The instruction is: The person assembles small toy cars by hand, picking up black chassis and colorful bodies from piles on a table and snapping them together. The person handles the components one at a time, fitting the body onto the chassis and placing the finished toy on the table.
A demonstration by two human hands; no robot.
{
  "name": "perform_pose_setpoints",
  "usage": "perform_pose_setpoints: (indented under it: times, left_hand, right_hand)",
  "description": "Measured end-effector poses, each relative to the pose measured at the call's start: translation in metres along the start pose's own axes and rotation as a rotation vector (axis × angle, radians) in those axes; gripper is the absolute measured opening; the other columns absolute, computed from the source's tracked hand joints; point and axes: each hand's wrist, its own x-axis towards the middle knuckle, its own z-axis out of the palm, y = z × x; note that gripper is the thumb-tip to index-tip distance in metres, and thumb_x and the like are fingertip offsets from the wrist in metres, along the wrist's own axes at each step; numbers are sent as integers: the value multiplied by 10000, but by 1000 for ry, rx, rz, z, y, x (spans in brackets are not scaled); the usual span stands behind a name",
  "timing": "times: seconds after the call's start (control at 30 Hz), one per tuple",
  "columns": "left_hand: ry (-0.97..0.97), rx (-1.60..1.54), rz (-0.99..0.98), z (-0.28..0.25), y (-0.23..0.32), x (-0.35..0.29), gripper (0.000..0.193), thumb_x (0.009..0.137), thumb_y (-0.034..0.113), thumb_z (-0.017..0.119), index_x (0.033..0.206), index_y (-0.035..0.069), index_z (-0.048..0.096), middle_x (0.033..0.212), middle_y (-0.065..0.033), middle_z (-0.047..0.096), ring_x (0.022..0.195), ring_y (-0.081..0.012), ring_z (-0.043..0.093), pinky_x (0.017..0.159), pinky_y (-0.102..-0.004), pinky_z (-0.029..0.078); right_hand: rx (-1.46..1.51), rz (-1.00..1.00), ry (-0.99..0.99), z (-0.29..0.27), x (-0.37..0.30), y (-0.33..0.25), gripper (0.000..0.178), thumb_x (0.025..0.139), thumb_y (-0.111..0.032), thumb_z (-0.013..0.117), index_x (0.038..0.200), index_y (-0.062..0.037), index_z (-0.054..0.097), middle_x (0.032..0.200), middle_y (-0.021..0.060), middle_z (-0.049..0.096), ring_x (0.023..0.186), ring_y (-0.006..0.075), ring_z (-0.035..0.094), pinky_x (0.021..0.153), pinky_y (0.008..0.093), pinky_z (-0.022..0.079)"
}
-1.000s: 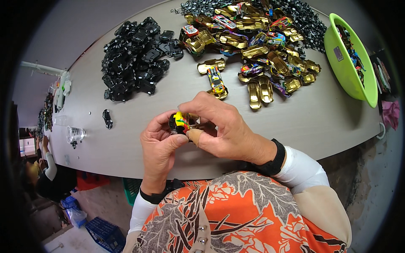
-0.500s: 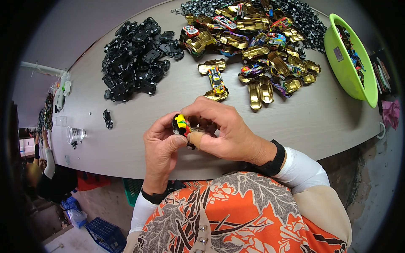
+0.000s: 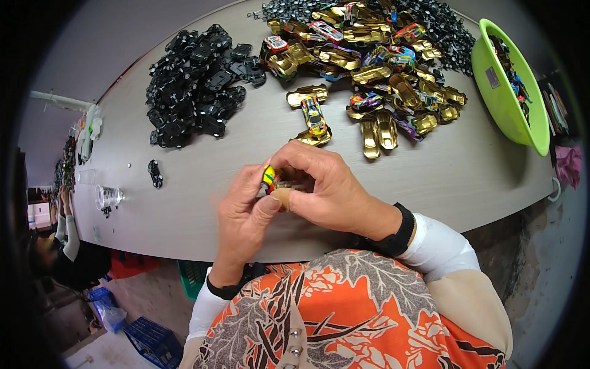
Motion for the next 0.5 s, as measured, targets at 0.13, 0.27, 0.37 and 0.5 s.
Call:
perform_pose_setpoints:
  times: [0.13,0.27,0.37,0.5]
  left_hand:
    - [4,-19,-36,7,1,-3,443,910,145,548,1310,-10,438,1149,-107,566,936,-144,578,828,-228,428]
    - [-48,-398,-342,-5,1,-4,450,890,115,574,1301,-17,448,1131,-106,582,923,-135,584,835,-232,440]
    - [2,-676,-404,-8,-9,-4,435,829,34,625,1243,-16,501,1015,-98,603,883,-158,609,775,-265,499]
    - [-3,-718,-573,-8,-4,-3,334,753,52,685,1050,-23,552,864,-60,575,720,-175,625,619,-286,544]
  right_hand:
    - [-87,-87,-2,-5,2,1,193,754,11,646,931,2,570,817,38,538,701,72,530,583,214,430]
    - [-203,-274,-49,-14,8,15,154,780,-29,648,906,3,565,794,38,535,657,68,524,552,200,415]
    - [30,-9,-46,-14,6,12,111,813,-61,626,879,-4,557,774,15,524,613,50,505,515,189,396]
    - [306,239,-145,-24,6,5,62,838,-61,588,845,-15,548,760,-19,508,567,28,473,474,183,376]
